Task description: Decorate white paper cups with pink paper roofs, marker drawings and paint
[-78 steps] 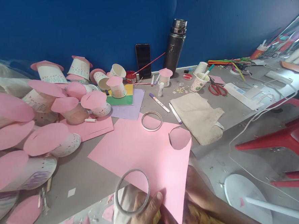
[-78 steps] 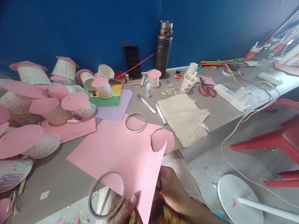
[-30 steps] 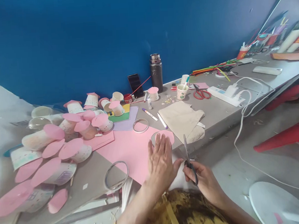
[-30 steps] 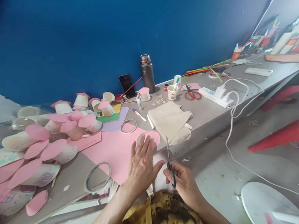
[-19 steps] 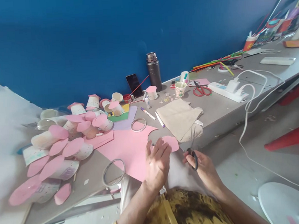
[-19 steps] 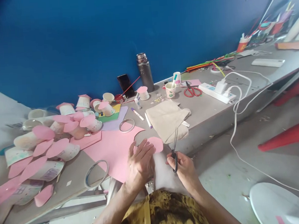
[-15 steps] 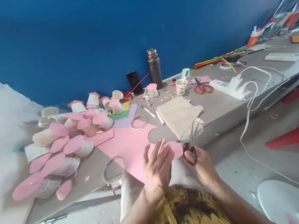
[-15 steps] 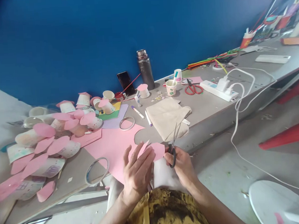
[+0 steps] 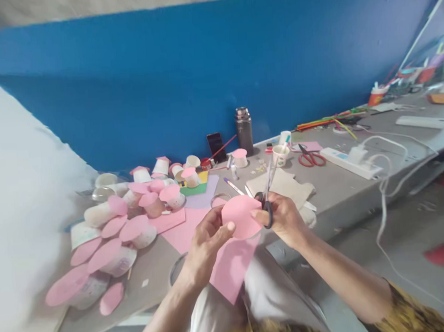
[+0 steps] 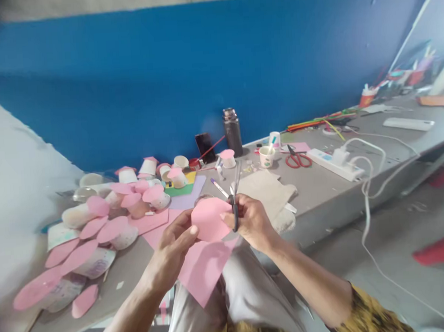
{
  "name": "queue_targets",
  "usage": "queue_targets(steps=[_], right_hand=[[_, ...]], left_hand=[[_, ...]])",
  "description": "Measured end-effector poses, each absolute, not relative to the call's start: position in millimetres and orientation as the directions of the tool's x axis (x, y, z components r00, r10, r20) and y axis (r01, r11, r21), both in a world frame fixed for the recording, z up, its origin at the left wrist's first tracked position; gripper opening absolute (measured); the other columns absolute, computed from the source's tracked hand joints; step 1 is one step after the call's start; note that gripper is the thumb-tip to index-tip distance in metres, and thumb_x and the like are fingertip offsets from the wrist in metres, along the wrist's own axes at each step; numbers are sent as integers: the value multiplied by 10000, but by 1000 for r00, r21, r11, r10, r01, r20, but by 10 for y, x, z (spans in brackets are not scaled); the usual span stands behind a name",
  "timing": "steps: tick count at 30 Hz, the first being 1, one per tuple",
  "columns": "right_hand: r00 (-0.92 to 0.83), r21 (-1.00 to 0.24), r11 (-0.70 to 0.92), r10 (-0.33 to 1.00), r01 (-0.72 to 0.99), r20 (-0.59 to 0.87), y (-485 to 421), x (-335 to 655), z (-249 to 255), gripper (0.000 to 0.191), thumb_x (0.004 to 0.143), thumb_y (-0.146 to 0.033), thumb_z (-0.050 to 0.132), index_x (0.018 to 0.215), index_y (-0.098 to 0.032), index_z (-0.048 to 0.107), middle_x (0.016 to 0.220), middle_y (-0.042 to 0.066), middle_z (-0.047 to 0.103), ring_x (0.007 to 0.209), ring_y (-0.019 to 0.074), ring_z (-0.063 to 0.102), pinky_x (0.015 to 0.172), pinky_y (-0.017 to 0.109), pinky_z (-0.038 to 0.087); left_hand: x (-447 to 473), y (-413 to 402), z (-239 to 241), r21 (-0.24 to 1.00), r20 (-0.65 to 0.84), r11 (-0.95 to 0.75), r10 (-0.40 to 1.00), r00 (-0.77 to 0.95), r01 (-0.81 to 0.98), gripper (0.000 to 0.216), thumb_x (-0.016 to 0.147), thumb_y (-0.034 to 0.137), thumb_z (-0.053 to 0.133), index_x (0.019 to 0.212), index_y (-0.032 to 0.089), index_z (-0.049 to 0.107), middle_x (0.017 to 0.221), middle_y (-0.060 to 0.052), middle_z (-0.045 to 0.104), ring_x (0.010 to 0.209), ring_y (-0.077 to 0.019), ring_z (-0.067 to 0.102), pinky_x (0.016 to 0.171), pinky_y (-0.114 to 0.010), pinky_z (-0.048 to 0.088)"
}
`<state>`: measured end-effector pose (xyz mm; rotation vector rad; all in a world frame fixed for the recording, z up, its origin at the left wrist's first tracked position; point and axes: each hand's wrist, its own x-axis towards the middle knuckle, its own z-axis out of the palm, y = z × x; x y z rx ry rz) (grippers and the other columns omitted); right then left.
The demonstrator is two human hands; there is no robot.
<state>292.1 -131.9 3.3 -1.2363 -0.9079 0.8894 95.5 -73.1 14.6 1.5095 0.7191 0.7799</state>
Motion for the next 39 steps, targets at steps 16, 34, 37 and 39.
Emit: queue_targets(steps=[16,34,37,39], right_hand=[[-221,-991,96,969,-91,114,389,3061,-305,769,716,-890,681,836,-130,665,662,24,641,512,74,408,484,228,257],[-325,-999,46,944,-18,50,200,2939,-325,739,663,-900,708,742,-169,632,598,-14,597,516,89,440,504,230,311],[-339,-996,69,937,-56,84,199,2908,-344,689,717,-857,711,750,-174,628,612,-19,593,504,79,415,488,226,309],[-354,-994,81,930,-71,101,199,2893,-358,665,742,-836,710,762,-176,627,623,-20,590,505,79,416,486,225,320]], left_hand=[[937,727,-14,976,120,-98,987,108,-196,338,728,445,822,874,142,791,727,-29,718,653,-172,608,623,-282,485],[928,635,-65,990,138,-136,989,46,-45,292,822,410,696,949,159,775,771,-24,715,707,-184,614,627,-270,485],[936,588,-25,989,147,-147,989,16,30,317,825,396,680,1006,152,771,847,-52,754,809,-220,668,689,-287,524],[939,567,-9,987,151,-151,989,7,49,332,814,389,679,1023,146,763,857,-61,762,813,-225,675,687,-291,528]])
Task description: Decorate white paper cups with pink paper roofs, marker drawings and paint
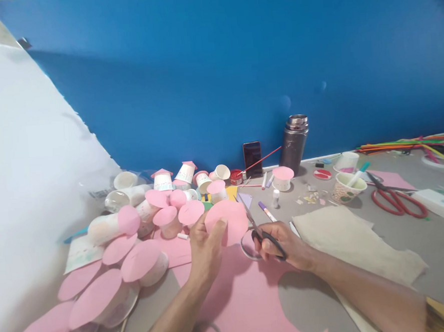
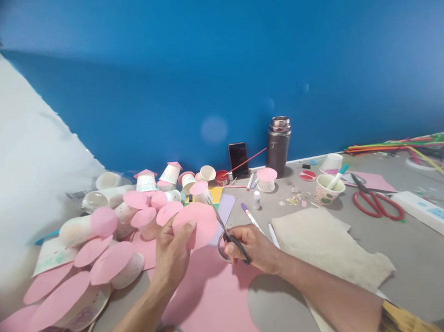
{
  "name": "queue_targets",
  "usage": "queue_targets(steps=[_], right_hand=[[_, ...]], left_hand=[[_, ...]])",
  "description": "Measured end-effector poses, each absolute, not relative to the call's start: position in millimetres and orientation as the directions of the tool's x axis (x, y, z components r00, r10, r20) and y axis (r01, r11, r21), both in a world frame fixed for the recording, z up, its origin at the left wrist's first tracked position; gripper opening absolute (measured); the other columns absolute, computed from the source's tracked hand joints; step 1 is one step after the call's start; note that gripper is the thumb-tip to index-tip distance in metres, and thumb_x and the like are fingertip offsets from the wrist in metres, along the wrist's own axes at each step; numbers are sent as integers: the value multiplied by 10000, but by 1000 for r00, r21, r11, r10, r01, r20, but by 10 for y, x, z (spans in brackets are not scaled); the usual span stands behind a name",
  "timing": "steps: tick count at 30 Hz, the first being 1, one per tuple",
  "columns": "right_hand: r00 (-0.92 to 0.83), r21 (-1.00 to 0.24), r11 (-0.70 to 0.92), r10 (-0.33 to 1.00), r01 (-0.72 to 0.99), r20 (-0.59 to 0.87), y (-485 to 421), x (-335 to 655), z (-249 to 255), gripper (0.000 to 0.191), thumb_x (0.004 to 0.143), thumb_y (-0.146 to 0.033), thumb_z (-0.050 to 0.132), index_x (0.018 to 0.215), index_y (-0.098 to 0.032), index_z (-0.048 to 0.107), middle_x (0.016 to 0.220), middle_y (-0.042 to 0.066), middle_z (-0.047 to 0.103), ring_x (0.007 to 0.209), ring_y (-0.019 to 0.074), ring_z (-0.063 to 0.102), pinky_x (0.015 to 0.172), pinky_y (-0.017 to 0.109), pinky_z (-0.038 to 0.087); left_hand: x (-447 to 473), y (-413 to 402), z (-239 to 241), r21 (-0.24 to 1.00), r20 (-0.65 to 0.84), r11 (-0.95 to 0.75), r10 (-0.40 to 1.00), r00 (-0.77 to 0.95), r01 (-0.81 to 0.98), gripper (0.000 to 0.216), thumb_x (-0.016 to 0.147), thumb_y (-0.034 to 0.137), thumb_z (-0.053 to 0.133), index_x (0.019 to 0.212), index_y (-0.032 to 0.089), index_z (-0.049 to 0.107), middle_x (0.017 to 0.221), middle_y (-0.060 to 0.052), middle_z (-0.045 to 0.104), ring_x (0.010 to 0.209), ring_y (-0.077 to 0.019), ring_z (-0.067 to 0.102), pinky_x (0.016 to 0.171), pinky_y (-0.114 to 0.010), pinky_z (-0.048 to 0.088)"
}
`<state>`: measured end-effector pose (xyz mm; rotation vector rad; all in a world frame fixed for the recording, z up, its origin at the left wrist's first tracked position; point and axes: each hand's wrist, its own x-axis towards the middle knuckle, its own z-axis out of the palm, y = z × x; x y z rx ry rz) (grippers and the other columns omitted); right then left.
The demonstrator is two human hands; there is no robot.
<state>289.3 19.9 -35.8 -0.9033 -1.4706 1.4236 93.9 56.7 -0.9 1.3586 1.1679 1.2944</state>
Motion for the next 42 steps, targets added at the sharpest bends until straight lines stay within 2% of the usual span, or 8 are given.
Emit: queue_targets(steps=[5,9,14,18,28,39,42], right_hand=[[-365,-991,100,922,-92,127,199,2885,-403,650,773,-815,706,756,-170,624,634,-18,586,512,73,426,487,218,329],[-351,-992,89,929,-94,116,192,2891,-415,669,751,-836,708,762,-171,634,619,-12,586,506,82,425,467,226,307],[-347,-996,75,934,-41,84,194,2895,-408,712,722,-892,672,733,-181,625,603,-6,585,508,91,421,461,237,274],[-341,-997,77,937,-13,76,206,2906,-437,704,752,-882,654,714,-180,619,594,1,587,528,97,442,470,232,282],[-334,-993,112,935,-44,120,202,2893,-422,657,799,-798,693,589,-183,598,570,7,563,553,108,460,492,241,305],[-309,-993,108,944,-53,119,218,2888,-452,657,778,-789,718,542,-190,584,531,-8,543,532,107,441,496,252,306],[-333,-994,92,937,-54,105,214,2896,-466,645,789,-787,713,594,-182,607,545,-10,560,517,99,440,491,244,307]], left_hand=[[948,546,24,993,112,-111,994,18,-28,358,788,374,689,1055,144,752,858,-57,771,769,-212,675,669,-287,534],[958,543,39,994,90,-88,996,28,-72,322,768,358,701,995,139,766,842,-58,773,779,-217,682,682,-282,535],[958,567,-54,991,87,-82,995,52,-103,324,791,358,713,1030,145,766,883,-66,778,796,-215,686,698,-281,532],[962,581,-109,985,91,-79,994,68,-157,334,793,359,727,1044,144,767,927,-79,780,835,-217,695,729,-282,539],[926,631,-174,980,111,-91,988,108,-180,366,797,380,749,1070,137,769,926,-88,781,799,-212,693,696,-283,537],[929,645,-159,979,114,-92,987,111,-184,374,791,393,746,1066,140,768,921,-81,782,788,-216,697,667,-283,540],[931,653,-164,979,121,-103,988,97,-173,360,771,396,757,1028,145,777,912,-78,784,792,-216,702,684,-282,543]])
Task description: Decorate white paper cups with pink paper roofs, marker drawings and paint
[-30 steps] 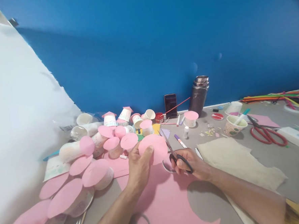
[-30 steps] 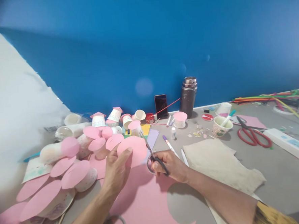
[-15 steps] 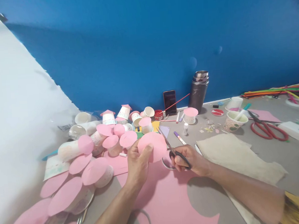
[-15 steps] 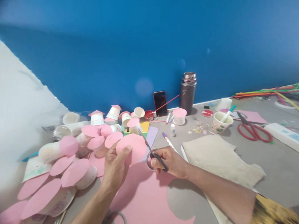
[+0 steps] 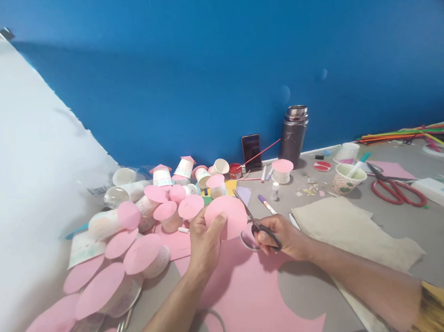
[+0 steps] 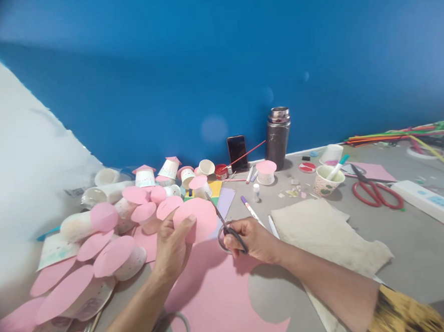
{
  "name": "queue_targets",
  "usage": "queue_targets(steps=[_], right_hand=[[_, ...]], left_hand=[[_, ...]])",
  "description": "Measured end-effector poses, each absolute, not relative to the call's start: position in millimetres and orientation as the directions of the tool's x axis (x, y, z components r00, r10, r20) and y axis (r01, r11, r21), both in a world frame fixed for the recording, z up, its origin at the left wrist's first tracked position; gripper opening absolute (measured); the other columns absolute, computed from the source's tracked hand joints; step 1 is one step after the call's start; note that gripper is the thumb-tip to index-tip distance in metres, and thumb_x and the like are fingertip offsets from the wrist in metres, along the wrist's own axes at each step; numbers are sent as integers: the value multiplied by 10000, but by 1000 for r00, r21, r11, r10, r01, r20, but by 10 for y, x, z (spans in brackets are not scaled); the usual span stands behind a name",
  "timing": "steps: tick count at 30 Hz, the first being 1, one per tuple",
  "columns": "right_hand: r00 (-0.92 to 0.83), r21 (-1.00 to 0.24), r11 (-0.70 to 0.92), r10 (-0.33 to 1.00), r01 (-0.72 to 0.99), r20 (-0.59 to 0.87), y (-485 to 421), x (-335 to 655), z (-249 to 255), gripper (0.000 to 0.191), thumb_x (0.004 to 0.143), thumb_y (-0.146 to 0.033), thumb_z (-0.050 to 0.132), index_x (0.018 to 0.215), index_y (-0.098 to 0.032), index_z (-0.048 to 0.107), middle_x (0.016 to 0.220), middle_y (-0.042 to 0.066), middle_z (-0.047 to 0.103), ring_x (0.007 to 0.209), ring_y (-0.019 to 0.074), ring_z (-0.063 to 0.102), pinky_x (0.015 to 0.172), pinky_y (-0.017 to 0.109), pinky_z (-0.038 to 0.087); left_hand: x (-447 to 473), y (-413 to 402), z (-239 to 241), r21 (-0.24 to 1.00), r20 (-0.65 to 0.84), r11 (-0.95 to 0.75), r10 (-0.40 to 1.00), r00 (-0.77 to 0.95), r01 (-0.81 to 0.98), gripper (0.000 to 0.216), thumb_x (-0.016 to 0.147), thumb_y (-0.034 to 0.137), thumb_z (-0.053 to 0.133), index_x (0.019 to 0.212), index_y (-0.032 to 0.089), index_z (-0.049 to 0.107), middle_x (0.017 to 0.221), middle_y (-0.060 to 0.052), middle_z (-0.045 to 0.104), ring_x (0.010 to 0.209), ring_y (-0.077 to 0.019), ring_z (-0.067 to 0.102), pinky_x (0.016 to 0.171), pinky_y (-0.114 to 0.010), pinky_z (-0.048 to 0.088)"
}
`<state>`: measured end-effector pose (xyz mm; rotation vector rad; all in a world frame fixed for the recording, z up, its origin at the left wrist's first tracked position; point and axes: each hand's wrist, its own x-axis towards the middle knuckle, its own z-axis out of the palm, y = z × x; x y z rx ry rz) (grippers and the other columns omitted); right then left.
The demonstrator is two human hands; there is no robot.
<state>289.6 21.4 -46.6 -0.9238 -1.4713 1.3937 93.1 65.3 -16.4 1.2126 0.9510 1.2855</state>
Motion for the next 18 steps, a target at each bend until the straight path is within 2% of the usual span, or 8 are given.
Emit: queue_targets(steps=[4,14,18], right_hand=[[-381,-996,49,922,-70,72,206,2917,-459,661,782,-825,689,704,-172,633,591,-4,596,525,96,451,481,232,290],[-369,-998,49,927,-44,62,197,2918,-426,677,767,-849,676,686,-180,616,567,4,585,528,109,459,482,242,291],[-362,-997,63,929,-39,73,199,2922,-431,684,772,-850,669,645,-180,612,568,11,582,549,115,467,487,241,295]], left_hand=[[926,655,-167,984,123,-109,988,94,-144,338,765,386,756,1001,146,783,884,-75,782,782,-211,701,684,-277,534],[921,645,-142,985,111,-96,989,101,-144,316,738,370,759,960,147,784,857,-77,779,797,-221,706,707,-289,545],[905,656,-138,986,94,-77,990,109,-151,314,720,361,770,943,141,781,829,-74,769,753,-208,692,666,-278,533]])
